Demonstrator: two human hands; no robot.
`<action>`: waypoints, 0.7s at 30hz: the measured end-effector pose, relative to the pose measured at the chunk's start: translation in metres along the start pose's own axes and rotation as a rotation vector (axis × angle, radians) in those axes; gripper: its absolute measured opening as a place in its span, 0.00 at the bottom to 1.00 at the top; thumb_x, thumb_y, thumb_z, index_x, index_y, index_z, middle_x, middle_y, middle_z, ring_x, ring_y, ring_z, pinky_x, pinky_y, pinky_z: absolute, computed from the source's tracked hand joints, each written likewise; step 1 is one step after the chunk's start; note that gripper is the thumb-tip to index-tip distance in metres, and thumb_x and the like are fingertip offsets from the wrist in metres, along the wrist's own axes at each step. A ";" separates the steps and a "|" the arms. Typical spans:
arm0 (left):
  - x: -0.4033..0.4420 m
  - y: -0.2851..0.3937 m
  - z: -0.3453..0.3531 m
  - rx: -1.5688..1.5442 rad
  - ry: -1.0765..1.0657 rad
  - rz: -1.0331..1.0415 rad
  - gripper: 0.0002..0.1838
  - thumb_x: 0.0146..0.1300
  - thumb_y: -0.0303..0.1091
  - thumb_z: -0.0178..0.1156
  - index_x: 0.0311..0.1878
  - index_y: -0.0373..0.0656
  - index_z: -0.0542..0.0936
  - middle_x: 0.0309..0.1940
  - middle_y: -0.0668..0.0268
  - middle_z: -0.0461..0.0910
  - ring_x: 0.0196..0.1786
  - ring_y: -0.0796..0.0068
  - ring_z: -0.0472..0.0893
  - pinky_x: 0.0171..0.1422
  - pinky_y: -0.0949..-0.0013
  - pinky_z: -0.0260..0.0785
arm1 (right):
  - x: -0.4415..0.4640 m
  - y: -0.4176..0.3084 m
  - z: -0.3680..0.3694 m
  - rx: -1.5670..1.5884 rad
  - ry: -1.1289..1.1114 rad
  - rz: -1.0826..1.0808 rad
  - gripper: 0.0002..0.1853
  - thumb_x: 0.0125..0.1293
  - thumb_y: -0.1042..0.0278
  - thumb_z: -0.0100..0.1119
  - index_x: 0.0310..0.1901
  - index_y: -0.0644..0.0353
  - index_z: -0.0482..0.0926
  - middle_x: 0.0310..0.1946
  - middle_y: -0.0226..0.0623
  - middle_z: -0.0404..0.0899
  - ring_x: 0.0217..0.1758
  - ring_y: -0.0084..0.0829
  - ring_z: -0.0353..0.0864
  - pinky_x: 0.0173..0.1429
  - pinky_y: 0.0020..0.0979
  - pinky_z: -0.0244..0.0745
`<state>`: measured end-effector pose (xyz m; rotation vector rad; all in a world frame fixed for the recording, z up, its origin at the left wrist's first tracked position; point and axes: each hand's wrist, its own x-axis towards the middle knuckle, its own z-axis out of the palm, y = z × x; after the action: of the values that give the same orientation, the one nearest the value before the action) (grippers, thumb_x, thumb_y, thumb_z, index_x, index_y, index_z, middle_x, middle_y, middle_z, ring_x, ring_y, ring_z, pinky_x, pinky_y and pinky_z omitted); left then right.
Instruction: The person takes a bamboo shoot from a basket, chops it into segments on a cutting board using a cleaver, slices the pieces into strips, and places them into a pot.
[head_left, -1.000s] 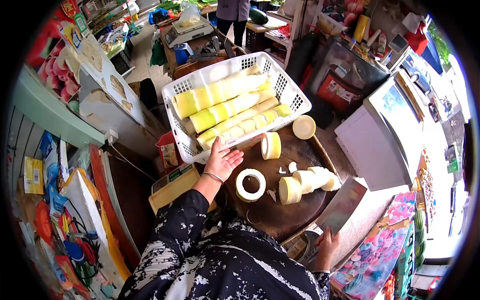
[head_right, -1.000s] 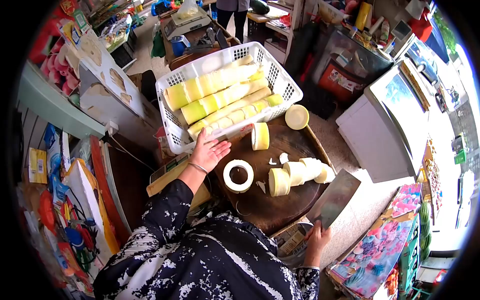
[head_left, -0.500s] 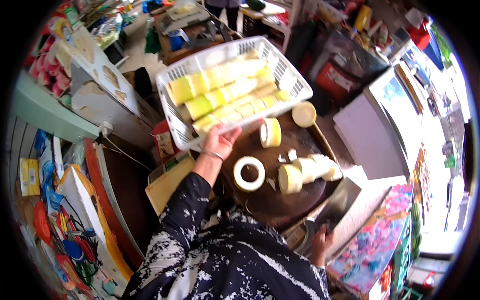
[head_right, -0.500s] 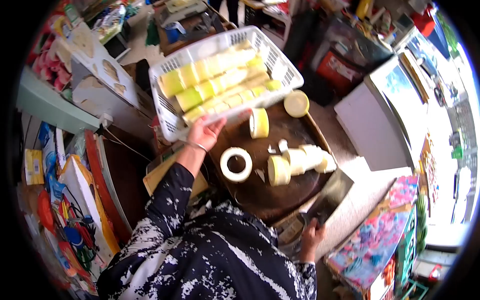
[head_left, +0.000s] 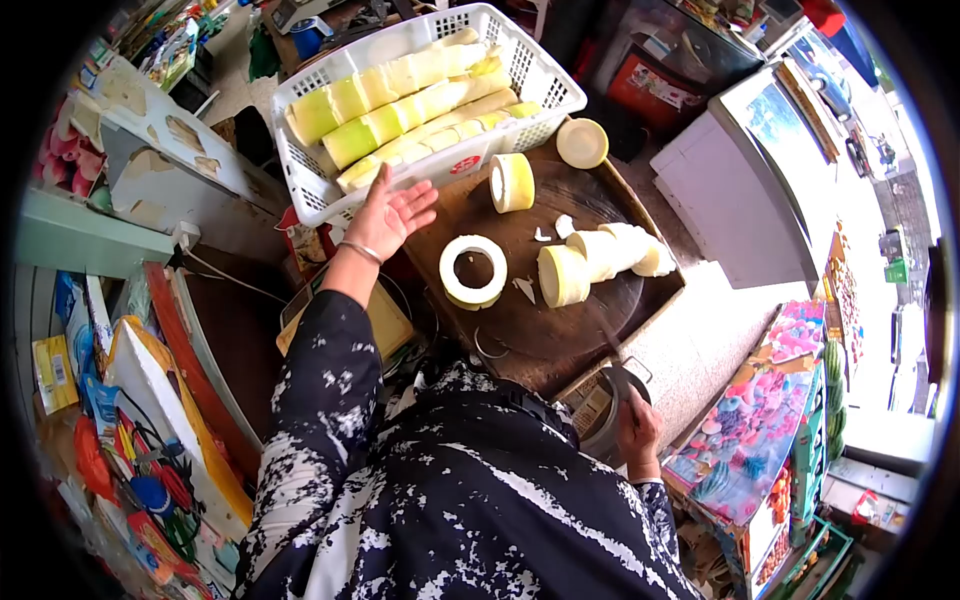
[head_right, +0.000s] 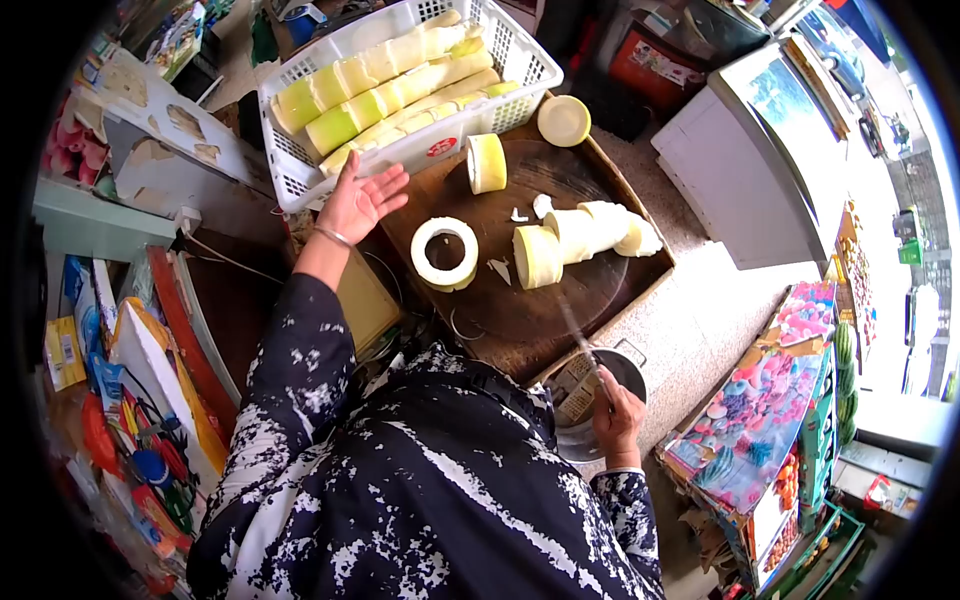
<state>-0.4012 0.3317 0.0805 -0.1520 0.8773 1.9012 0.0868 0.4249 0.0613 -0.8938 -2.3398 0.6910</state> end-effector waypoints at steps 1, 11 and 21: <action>-0.009 -0.009 0.003 0.200 0.033 -0.024 0.31 0.60 0.48 0.59 0.59 0.37 0.62 0.54 0.51 0.72 0.57 0.57 0.74 0.60 0.51 0.66 | 0.005 -0.006 -0.010 0.002 -0.081 -0.089 0.18 0.52 0.78 0.57 0.48 0.61 0.78 0.20 0.40 0.75 0.22 0.39 0.76 0.28 0.32 0.70; -0.057 -0.092 -0.006 1.586 -0.276 0.523 0.64 0.30 0.45 0.77 0.70 0.42 0.48 0.63 0.48 0.59 0.67 0.52 0.60 0.70 0.59 0.52 | 0.020 -0.024 -0.016 -0.199 -0.326 -0.043 0.18 0.50 0.72 0.60 0.46 0.50 0.80 0.20 0.34 0.75 0.21 0.36 0.76 0.25 0.34 0.71; -0.056 -0.159 0.077 1.764 -0.483 0.777 0.56 0.36 0.41 0.74 0.69 0.49 0.51 0.60 0.51 0.60 0.61 0.51 0.65 0.64 0.59 0.62 | -0.017 -0.010 -0.005 0.235 -0.023 0.237 0.12 0.58 0.75 0.58 0.45 0.58 0.80 0.19 0.34 0.78 0.17 0.28 0.74 0.23 0.26 0.66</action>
<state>-0.2216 0.3774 0.0823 1.7819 2.0315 0.9700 0.0967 0.4079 0.0658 -1.0672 -2.1346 1.0530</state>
